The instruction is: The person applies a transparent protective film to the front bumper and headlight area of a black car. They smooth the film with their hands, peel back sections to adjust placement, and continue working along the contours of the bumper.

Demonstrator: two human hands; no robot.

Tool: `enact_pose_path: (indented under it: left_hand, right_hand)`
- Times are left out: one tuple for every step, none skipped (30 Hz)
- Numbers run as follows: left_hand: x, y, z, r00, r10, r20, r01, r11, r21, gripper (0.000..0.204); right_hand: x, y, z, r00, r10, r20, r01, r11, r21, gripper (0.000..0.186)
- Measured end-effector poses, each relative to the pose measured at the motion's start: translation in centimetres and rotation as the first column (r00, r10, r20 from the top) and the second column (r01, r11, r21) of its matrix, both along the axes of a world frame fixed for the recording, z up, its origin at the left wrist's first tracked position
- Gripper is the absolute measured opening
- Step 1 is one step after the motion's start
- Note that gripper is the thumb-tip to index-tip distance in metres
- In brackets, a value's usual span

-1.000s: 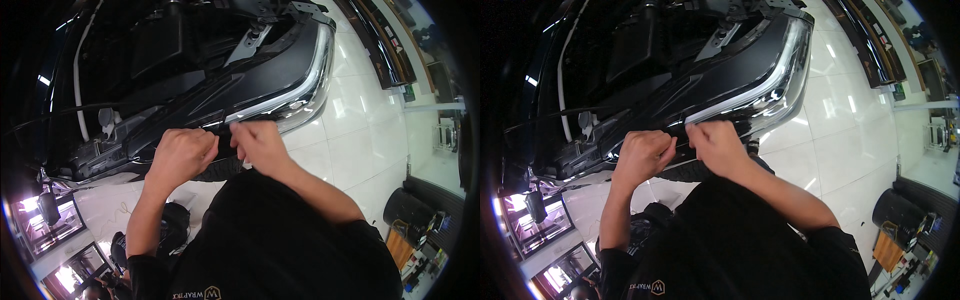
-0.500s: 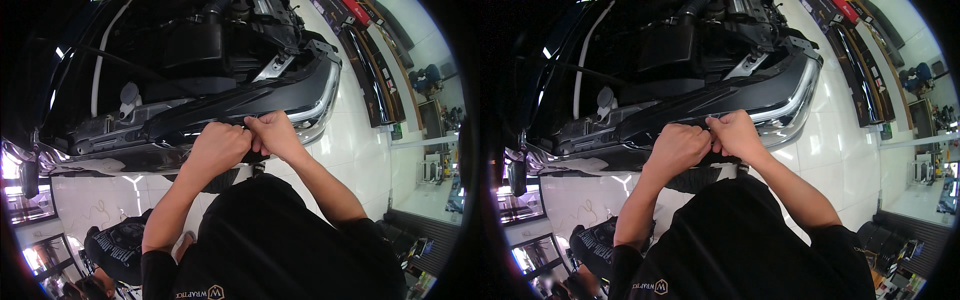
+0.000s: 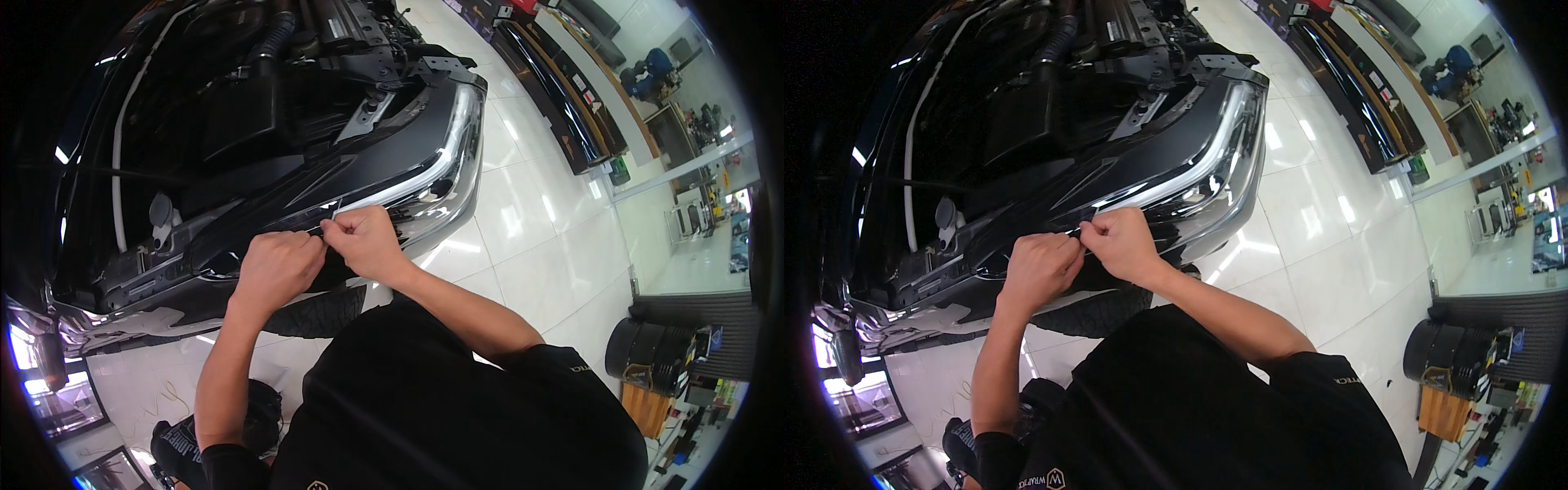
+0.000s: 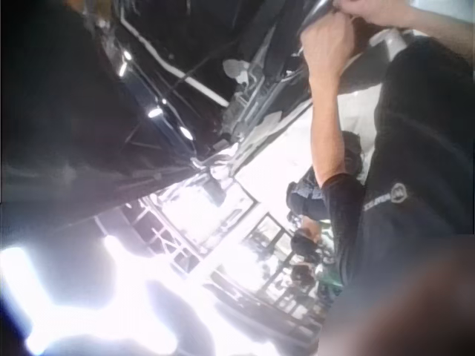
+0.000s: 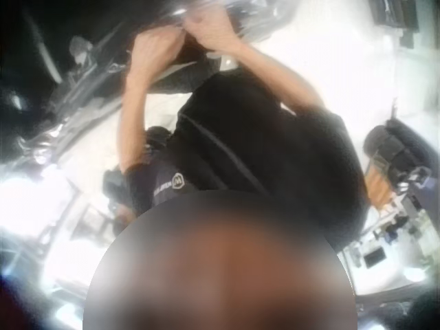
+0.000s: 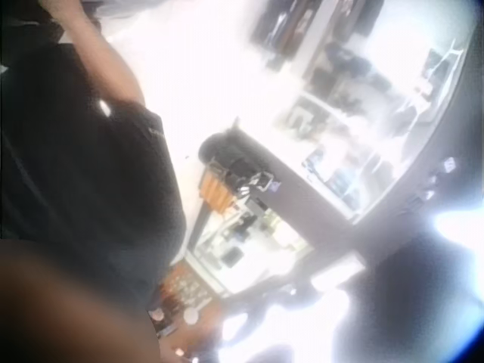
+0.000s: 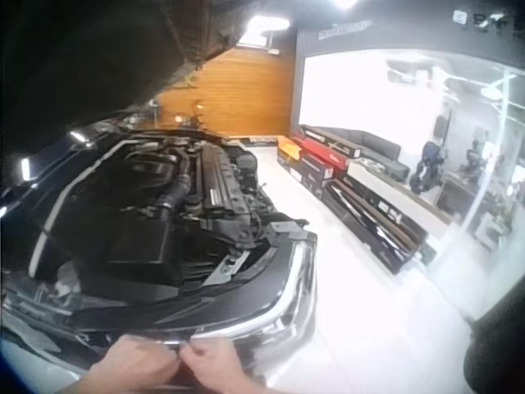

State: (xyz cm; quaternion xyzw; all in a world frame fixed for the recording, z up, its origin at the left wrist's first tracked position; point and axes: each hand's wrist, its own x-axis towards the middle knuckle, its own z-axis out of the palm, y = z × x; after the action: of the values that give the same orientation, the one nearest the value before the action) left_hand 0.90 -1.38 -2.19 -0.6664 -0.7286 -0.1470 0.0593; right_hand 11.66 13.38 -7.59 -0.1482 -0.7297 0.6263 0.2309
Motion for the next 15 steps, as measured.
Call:
enact_pose_path:
  left_hand:
    - [-0.1, 0.0, 0.1, 1.000, -0.005, 0.000, 0.005, 1.000, -0.028, 0.023]
    - [-0.3, 0.2, 0.3, 1.000, -0.012, 0.009, 0.012, 1.000, -0.029, 0.022]
    - [-0.3, 0.3, 0.6, 0.999, -0.015, 0.028, 0.016, 0.999, -0.039, 0.022]
    - [-0.3, 0.4, 1.2, 0.999, -0.013, 0.039, 0.016, 0.998, -0.064, 0.022]
    - [-0.4, 0.6, 1.9, 0.994, 0.002, 0.108, 0.008, 0.995, -0.101, 0.022]
    - [-0.5, 0.9, 2.8, 0.986, 0.022, 0.166, 0.003, 0.988, -0.153, 0.022]
    - [-0.6, 1.2, 3.8, 0.974, 0.045, 0.222, 0.000, 0.980, -0.201, 0.022]
    - [-0.6, 1.6, 4.9, 0.944, 0.163, 0.287, -0.078, 0.955, -0.285, 0.031]
    - [-0.7, 2.2, 5.9, 0.933, 0.227, 0.280, -0.140, 0.944, -0.299, 0.035]
    - [-1.0, 2.9, 6.8, 0.914, 0.305, 0.268, -0.208, 0.918, -0.336, 0.039]
    - [-1.2, 3.8, 7.4, 0.889, 0.394, 0.233, -0.295, 0.882, -0.367, 0.044]
    - [-1.1, 5.1, 7.5, 0.893, 0.387, 0.231, -0.295, 0.890, -0.348, 0.054]
    - [-0.9, 6.2, 7.3, 0.902, 0.363, 0.233, -0.259, 0.888, -0.380, 0.054]
    - [-0.5, 7.4, 6.9, 0.907, 0.368, 0.202, -0.258, 0.868, -0.423, 0.055]
    - [-0.3, 8.2, 6.5, 0.913, 0.370, 0.172, -0.256, 0.848, -0.464, 0.055]
  right_hand:
    - [0.1, -0.1, -0.2, 0.999, -0.015, -0.033, 0.017, 0.998, 0.054, 0.039]
    - [0.2, -0.3, -0.3, 0.994, -0.035, -0.104, 0.039, 0.998, 0.041, 0.039]
    - [0.2, -0.4, -0.3, 0.993, -0.037, -0.114, 0.041, 0.998, 0.036, 0.039]
    - [0.3, -0.5, -0.4, 0.990, -0.040, -0.132, 0.045, 0.998, 0.039, 0.040]
    - [0.3, -0.5, -0.4, 0.987, -0.046, -0.153, 0.052, 0.998, 0.034, 0.040]
    - [0.3, -0.5, -0.4, 0.988, -0.048, -0.147, 0.050, 0.999, 0.009, 0.040]
    - [0.3, -0.5, -0.4, 0.985, -0.050, -0.163, 0.055, 0.998, 0.025, 0.040]
    - [0.3, -0.4, -0.4, 0.982, -0.050, -0.180, 0.058, 0.997, 0.041, 0.039]
    - [0.3, -0.4, -0.5, 0.979, -0.049, -0.198, 0.061, 0.997, 0.056, 0.039]
    - [0.3, -0.3, -0.5, 0.976, -0.064, -0.209, 0.081, 0.994, 0.073, 0.036]
    - [0.3, -0.3, -0.5, 0.977, -0.065, -0.201, 0.084, 0.992, 0.090, 0.035]
    - [0.4, -0.2, -0.6, 0.979, -0.060, -0.193, 0.082, 0.991, 0.105, 0.033]
    - [0.5, -0.2, -0.7, 0.982, -0.051, -0.182, 0.074, 0.990, 0.123, 0.031]
    - [0.5, -0.2, -0.8, 0.981, -0.049, -0.188, 0.075, 0.989, 0.128, 0.029]
    - [0.6, -0.3, -0.9, 0.979, -0.048, -0.197, 0.075, 0.988, 0.133, 0.027]
